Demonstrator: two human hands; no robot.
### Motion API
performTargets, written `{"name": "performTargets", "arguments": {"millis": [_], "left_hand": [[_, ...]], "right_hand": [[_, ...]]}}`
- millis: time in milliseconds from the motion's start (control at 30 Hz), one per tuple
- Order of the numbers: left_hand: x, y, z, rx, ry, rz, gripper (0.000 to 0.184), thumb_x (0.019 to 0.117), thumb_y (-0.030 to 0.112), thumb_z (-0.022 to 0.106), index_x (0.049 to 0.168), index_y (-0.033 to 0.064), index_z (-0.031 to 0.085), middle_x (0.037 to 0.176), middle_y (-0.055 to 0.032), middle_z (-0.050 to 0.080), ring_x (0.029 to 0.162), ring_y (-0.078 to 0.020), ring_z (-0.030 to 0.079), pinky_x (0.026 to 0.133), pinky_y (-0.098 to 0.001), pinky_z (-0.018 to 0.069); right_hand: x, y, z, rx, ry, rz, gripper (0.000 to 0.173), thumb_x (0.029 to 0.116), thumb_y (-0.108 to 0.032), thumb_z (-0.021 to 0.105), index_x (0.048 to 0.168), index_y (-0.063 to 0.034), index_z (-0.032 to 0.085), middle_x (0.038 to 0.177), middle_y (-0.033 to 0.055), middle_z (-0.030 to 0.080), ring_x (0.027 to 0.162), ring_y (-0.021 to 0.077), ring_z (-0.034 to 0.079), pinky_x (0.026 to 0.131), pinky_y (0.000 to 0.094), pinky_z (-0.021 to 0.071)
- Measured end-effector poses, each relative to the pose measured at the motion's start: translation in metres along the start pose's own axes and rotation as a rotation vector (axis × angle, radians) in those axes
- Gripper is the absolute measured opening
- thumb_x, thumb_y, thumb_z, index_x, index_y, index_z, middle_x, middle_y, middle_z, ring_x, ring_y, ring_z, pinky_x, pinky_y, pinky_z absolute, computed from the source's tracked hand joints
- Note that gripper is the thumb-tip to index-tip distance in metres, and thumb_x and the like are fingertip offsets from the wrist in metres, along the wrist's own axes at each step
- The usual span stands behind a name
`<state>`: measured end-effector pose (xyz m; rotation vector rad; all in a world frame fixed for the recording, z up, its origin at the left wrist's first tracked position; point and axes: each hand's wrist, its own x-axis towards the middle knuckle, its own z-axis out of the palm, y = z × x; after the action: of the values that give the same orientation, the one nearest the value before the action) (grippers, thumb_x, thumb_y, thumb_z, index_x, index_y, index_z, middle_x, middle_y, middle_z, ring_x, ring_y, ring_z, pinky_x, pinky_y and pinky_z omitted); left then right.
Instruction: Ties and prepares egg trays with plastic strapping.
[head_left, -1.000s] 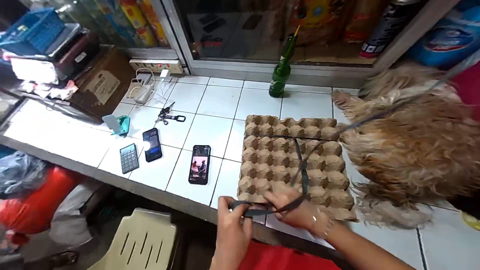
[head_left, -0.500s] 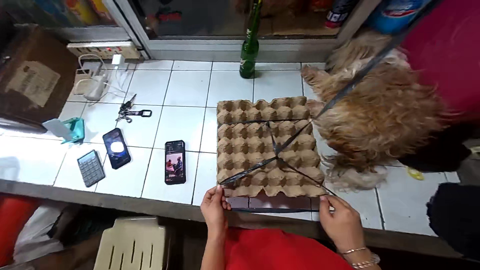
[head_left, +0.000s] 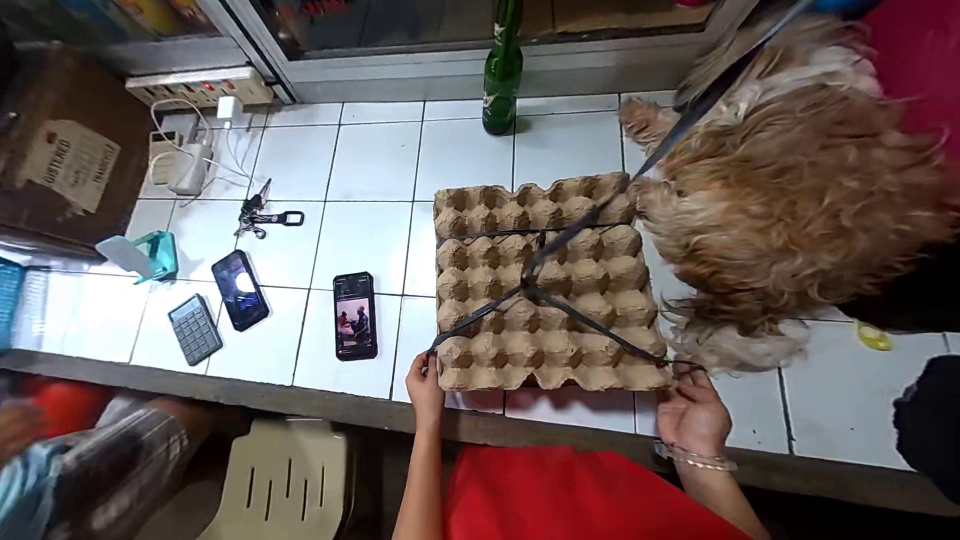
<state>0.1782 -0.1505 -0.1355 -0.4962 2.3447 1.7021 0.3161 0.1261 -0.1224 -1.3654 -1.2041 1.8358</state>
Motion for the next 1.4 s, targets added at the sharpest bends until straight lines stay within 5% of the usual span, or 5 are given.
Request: {"name": "performTargets", "arguments": {"millis": [233,767,967,1067,1400], "left_hand": [[0.004,-0.001,-0.012,0.366,-0.339,0.072,0.050,0.0914,-0.003,0.063,0.137,-0.0166,0.050,0.142,-0.0342,0.052,0.134,-0.0378,0.053,0.116,-0.0461,0.0385],[0.011,-0.005,-0.004,-0.343,-0.250,0.027,0.028,0.0930,-0.008,0.047,0.117,0.0018,0.059,0.093,0.0046,0.070,0.086,-0.0008,0.067,0.081,-0.0248,0.0582],[0.018,-0.005,0.003,-0.646,-0.173,-0.092,0.045,0.1082,0.008,0.036,0.153,0.0052,0.031,0.128,-0.0085,0.060,0.107,-0.0115,0.064,0.091,-0.0304,0.0550],[0.012,0.013,-0.001,-0.635,-0.119,-0.208,0.029,0.1088,0.006,0.031,0.131,0.0066,0.050,0.103,-0.0023,0.067,0.090,-0.0076,0.066,0.080,-0.0268,0.0570],[0.016,-0.002,0.002,-0.799,-0.188,-0.404,0.033,0.1010,-0.003,0.027,0.116,0.0040,0.055,0.087,-0.0013,0.066,0.075,-0.0074,0.065,0.069,-0.0250,0.0561]], "right_hand": [[0.020,0.003,-0.002,-0.139,-0.228,0.186,0.037,0.1110,-0.015,0.021,0.134,0.0016,0.045,0.109,0.0021,0.060,0.096,0.0035,0.061,0.085,0.0216,0.0527],[0.019,-0.007,0.025,0.181,-0.187,0.260,0.039,0.1114,-0.028,0.018,0.107,-0.0139,0.054,0.085,-0.0015,0.065,0.077,0.0069,0.066,0.068,0.0253,0.0570],[0.026,-0.011,0.026,0.194,-0.294,0.381,0.054,0.1105,-0.042,0.007,0.114,-0.0144,0.053,0.088,0.0011,0.066,0.080,0.0107,0.066,0.069,0.0296,0.0577],[0.028,-0.004,0.021,0.176,-0.369,0.387,0.056,0.1103,-0.039,0.002,0.116,-0.0132,0.051,0.087,0.0009,0.066,0.079,0.0108,0.067,0.069,0.0290,0.0578],[0.031,0.023,-0.015,0.315,-0.641,0.406,0.024,0.0968,-0.039,0.057,0.097,-0.0191,0.070,0.089,0.0010,0.076,0.084,0.0129,0.073,0.075,0.0340,0.0628]]}}
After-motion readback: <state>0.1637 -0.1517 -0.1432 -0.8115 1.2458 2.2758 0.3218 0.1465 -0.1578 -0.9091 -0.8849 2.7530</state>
